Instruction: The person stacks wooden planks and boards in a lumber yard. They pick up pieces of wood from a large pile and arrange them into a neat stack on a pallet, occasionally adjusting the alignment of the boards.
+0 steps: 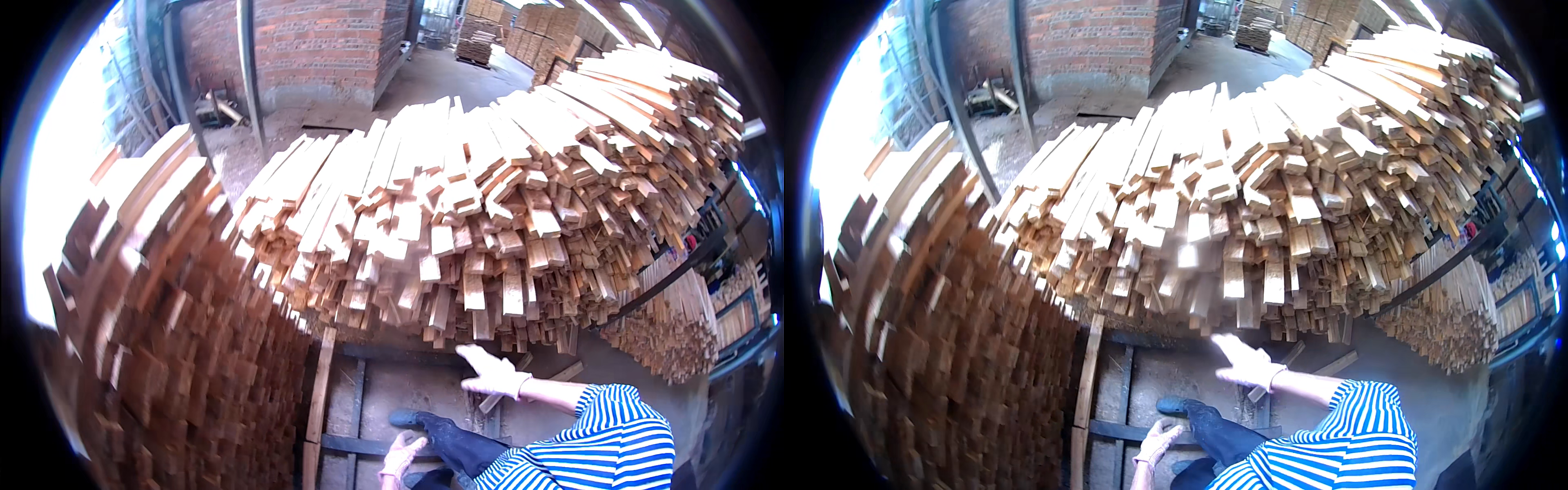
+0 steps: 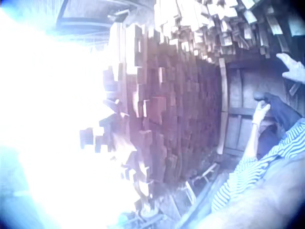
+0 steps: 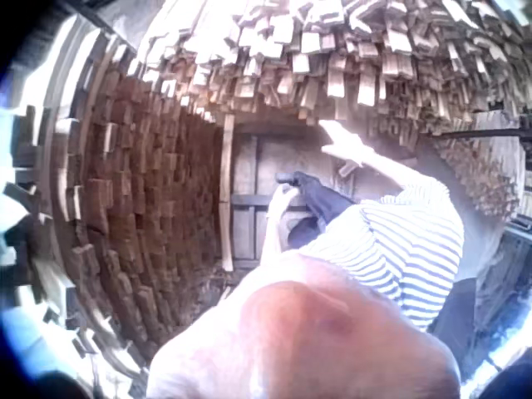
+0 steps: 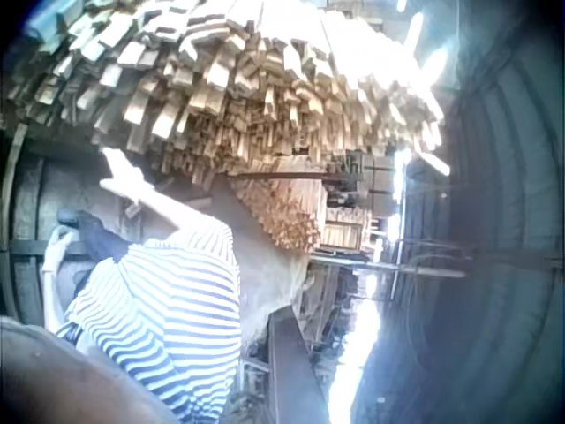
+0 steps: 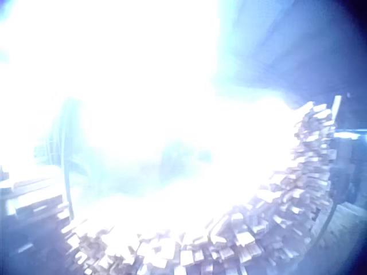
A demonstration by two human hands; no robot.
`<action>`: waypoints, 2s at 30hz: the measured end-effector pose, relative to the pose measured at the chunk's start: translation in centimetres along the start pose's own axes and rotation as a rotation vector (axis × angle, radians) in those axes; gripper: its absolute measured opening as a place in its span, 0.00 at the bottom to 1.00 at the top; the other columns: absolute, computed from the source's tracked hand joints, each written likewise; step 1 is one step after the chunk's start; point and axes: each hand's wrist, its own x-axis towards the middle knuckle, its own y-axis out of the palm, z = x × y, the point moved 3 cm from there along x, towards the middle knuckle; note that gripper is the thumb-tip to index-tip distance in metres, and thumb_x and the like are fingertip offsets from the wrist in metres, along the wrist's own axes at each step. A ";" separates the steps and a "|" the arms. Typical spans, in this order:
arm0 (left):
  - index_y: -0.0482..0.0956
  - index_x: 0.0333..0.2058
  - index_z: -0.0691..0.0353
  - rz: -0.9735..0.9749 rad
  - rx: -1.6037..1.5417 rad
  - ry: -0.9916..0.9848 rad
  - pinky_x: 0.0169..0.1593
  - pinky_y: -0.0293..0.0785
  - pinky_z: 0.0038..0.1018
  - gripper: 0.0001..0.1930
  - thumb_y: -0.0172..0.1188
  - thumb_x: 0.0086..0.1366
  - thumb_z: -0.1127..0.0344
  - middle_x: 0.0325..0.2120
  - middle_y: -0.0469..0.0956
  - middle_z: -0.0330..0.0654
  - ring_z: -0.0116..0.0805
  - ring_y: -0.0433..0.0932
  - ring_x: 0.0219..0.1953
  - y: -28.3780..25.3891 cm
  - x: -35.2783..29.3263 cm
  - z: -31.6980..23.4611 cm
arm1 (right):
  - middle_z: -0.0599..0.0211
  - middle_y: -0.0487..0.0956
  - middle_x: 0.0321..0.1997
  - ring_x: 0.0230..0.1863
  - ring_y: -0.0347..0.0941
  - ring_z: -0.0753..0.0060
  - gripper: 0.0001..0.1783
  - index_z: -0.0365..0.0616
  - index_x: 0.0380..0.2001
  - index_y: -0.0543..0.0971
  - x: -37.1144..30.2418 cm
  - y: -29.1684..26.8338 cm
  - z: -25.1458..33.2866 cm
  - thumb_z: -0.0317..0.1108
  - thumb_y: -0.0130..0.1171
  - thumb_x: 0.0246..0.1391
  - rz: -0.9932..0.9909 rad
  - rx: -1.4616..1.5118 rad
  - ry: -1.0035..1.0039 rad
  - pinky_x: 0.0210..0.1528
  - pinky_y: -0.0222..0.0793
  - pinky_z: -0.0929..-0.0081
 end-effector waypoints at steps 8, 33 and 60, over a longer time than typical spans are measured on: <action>0.68 0.64 0.65 -0.592 0.253 0.750 0.60 0.74 0.37 0.36 0.73 0.60 0.62 0.55 0.77 0.58 0.47 0.78 0.55 -8.6 8.2 -37.5 | 0.50 0.57 0.77 0.78 0.50 0.47 0.46 0.56 0.73 0.60 14.9 -23.4 6.8 0.52 0.65 0.54 -0.695 -0.327 -0.222 0.77 0.47 0.50; 0.76 0.58 0.62 0.095 -0.096 0.105 0.41 0.87 0.36 0.29 0.73 0.61 0.58 0.49 0.83 0.45 0.37 0.84 0.46 -11.9 17.5 -60.6 | 0.55 0.43 0.82 0.81 0.38 0.54 0.53 0.65 0.75 0.56 25.2 -27.7 -0.7 0.81 0.46 0.53 -0.720 -0.298 0.229 0.81 0.28 0.52; 0.71 0.59 0.70 -0.331 1.041 0.383 0.55 0.78 0.45 0.49 0.61 0.58 0.27 0.53 0.78 0.63 0.54 0.80 0.54 5.7 31.2 -74.6 | 0.59 0.72 0.59 0.57 0.73 0.65 0.46 0.44 0.71 0.56 8.1 -22.1 -8.8 0.26 0.64 0.51 -0.867 1.360 -0.070 0.58 0.76 0.65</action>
